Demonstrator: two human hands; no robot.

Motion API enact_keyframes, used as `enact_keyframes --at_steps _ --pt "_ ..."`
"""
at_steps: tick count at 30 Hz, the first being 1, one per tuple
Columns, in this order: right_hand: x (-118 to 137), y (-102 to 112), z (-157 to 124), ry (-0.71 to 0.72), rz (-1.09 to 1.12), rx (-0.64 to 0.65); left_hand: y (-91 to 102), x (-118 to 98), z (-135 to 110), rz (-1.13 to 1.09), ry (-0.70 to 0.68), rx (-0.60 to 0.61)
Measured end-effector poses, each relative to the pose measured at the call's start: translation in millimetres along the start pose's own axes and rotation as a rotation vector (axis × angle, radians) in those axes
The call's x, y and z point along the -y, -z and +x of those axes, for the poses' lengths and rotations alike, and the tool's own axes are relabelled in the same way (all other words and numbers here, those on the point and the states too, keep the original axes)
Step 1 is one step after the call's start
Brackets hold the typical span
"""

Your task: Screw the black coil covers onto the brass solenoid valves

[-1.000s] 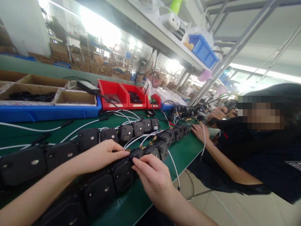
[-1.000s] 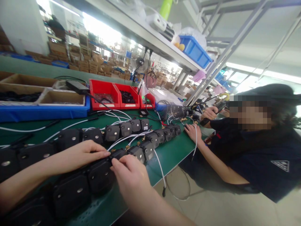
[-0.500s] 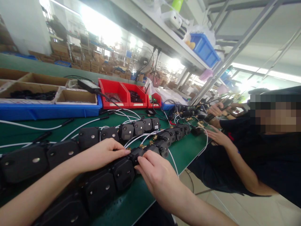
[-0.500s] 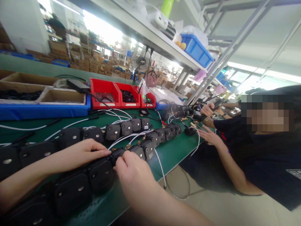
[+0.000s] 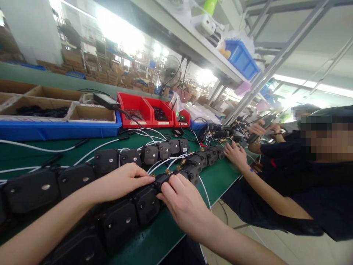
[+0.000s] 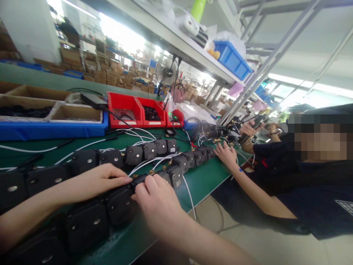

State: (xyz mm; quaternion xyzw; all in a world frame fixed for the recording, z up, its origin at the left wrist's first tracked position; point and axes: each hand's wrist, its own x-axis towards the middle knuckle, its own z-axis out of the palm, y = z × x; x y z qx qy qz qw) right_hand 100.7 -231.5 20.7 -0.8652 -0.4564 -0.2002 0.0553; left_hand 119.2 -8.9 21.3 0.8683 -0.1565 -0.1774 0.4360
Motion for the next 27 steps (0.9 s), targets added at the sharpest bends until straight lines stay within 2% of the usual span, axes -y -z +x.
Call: enact_keyframes --at_steps 4,6,8,10,14,19,23,27 --pt "-19 8 11 0.090 0.047 0.041 0.5 1 0 0.010 0.012 0.015" --pt "-30 14 21 0.186 0.114 0.137 0.8 0 0 0.021 0.012 0.010" --pt "-41 21 32 0.216 0.205 0.239 1.0 -1 -1 0.023 0.011 0.006" --pt "-48 25 42 0.143 0.310 0.317 1.1 -2 -1 0.017 0.012 0.006" --pt "-56 23 54 0.003 0.524 0.384 1.2 -1 -1 -0.010 0.020 0.011" --pt "-61 18 60 -0.041 0.649 0.434 0.9 -1 -1 -0.016 0.016 0.021" --pt "-62 21 66 0.004 0.704 0.507 0.6 0 0 -0.012 0.030 0.027" --pt "-58 24 65 0.024 0.694 0.486 0.6 -1 -1 0.007 0.031 0.021"
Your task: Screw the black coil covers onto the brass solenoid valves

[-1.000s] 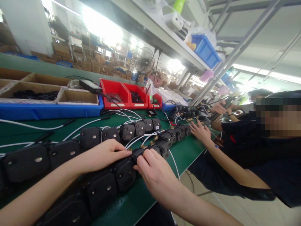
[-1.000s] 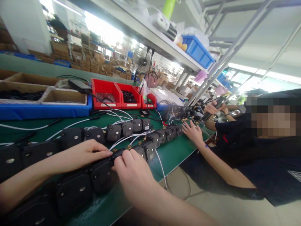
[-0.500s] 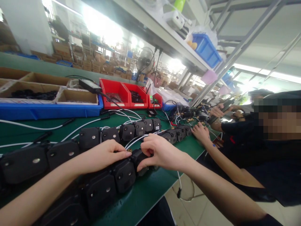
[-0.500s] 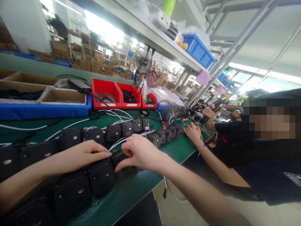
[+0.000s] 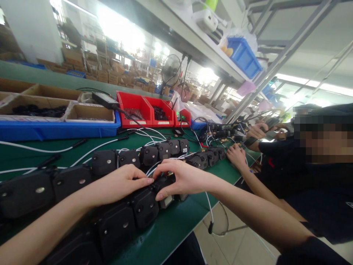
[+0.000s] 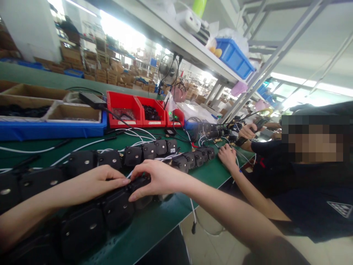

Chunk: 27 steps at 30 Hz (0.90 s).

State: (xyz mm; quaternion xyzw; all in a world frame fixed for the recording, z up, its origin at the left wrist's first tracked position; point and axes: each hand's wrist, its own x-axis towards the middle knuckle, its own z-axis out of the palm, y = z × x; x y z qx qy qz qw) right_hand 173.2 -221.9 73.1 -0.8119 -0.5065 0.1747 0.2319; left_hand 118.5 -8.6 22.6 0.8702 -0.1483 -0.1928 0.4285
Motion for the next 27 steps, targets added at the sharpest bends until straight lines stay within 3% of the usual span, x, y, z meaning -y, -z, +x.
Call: enact_keyframes --at_steps 4,8,10,16,21,24,27 --pt "1 -8 -8 0.049 -0.043 -0.157 0.3 -2 -1 0.000 0.005 0.001" --pt "0 -21 -18 0.320 -0.102 -0.220 0.0 -1 1 0.002 0.004 -0.005" --pt "1 -29 -24 0.372 -0.177 -0.239 -0.5 0 1 0.003 -0.002 -0.018" --pt "8 -42 -37 0.287 -0.302 -0.351 -1.2 1 0 0.005 -0.037 -0.060" --pt "22 -42 -51 0.189 -0.113 -0.441 -0.8 0 -1 0.010 -0.017 -0.046" --pt "32 -54 -66 0.129 0.039 -0.345 -0.6 -1 -2 0.027 -0.021 -0.061" --pt "31 -80 -76 0.069 0.124 -0.230 -0.4 -2 -2 0.044 -0.024 -0.081"
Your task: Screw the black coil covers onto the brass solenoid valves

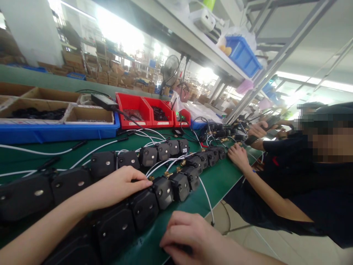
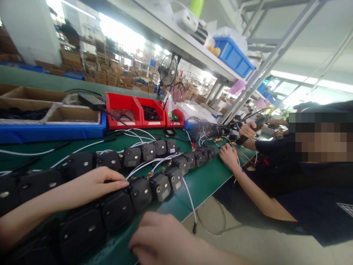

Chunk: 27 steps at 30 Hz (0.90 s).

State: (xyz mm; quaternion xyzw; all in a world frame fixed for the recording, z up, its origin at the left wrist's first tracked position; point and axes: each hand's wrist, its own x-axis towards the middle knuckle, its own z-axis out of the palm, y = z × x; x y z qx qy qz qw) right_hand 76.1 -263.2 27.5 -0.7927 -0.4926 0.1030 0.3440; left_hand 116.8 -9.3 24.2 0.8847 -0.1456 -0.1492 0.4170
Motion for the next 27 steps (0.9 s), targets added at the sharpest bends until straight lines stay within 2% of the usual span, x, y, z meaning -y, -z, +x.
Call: enact_keyframes --at_steps 3,6,11,13,15,17,20,22,24,27 --pt "-12 -17 -7 -0.188 0.043 -0.028 0.2 0 1 0.023 0.014 0.004" --pt "-17 -14 -7 -0.279 0.071 -0.023 0.2 1 2 0.049 0.037 0.033" --pt "-7 4 -4 -0.207 -0.077 0.163 0.1 0 0 0.014 0.041 0.045" --pt "-4 5 -2 -0.142 -0.175 0.239 0.4 0 0 0.008 0.042 0.040" --pt "-1 4 -1 -0.078 -0.266 0.248 0.7 -1 1 0.015 0.054 0.042" --pt "1 4 1 -0.038 -0.294 0.133 1.0 0 1 0.018 0.061 0.048" --pt "2 7 9 -0.007 -0.259 -0.179 0.9 1 2 0.000 0.043 0.051" --pt "0 8 16 0.007 -0.266 -0.336 0.4 2 3 -0.020 0.035 0.054" --pt "-3 8 23 0.015 -0.287 -0.406 -0.2 2 3 -0.026 0.034 0.055" --pt "-8 3 29 0.018 -0.308 -0.415 -0.9 3 2 -0.013 0.025 0.042"
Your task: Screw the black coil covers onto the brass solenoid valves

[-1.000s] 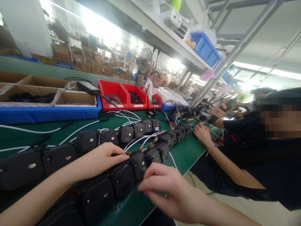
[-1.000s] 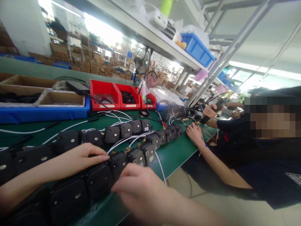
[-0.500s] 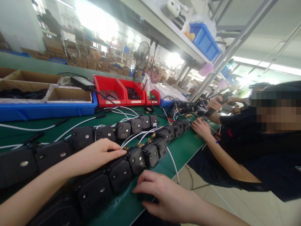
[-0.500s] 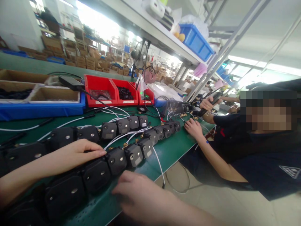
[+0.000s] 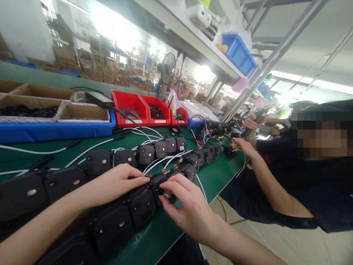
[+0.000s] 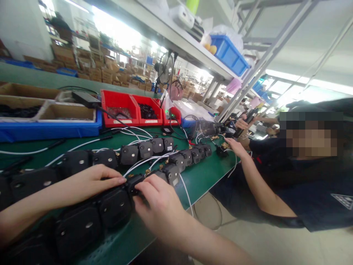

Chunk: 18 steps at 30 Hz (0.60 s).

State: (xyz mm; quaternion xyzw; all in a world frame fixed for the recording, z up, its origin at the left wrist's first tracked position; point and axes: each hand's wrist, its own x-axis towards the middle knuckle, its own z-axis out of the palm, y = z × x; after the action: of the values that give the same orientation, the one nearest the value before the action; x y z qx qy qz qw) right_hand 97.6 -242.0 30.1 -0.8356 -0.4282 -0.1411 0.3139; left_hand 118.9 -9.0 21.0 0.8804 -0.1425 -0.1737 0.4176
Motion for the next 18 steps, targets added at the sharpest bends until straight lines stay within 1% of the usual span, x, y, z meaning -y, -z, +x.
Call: enact_keyframes --at_steps 3,6,10,13,18 --pt "0 -5 0 0.020 -0.043 0.007 -0.4 1 0 0.005 -0.015 -0.012" --pt "3 -5 1 0.050 -0.153 0.034 -0.4 0 -1 -0.002 -0.026 -0.018" --pt "8 -2 3 0.055 -0.305 0.130 -0.4 0 0 -0.005 -0.037 -0.008" --pt "11 -2 4 0.037 -0.379 0.173 -0.5 1 -1 -0.001 -0.038 -0.006" --pt "11 -6 3 0.033 -0.442 0.146 -1.1 2 -1 0.009 -0.050 -0.018"
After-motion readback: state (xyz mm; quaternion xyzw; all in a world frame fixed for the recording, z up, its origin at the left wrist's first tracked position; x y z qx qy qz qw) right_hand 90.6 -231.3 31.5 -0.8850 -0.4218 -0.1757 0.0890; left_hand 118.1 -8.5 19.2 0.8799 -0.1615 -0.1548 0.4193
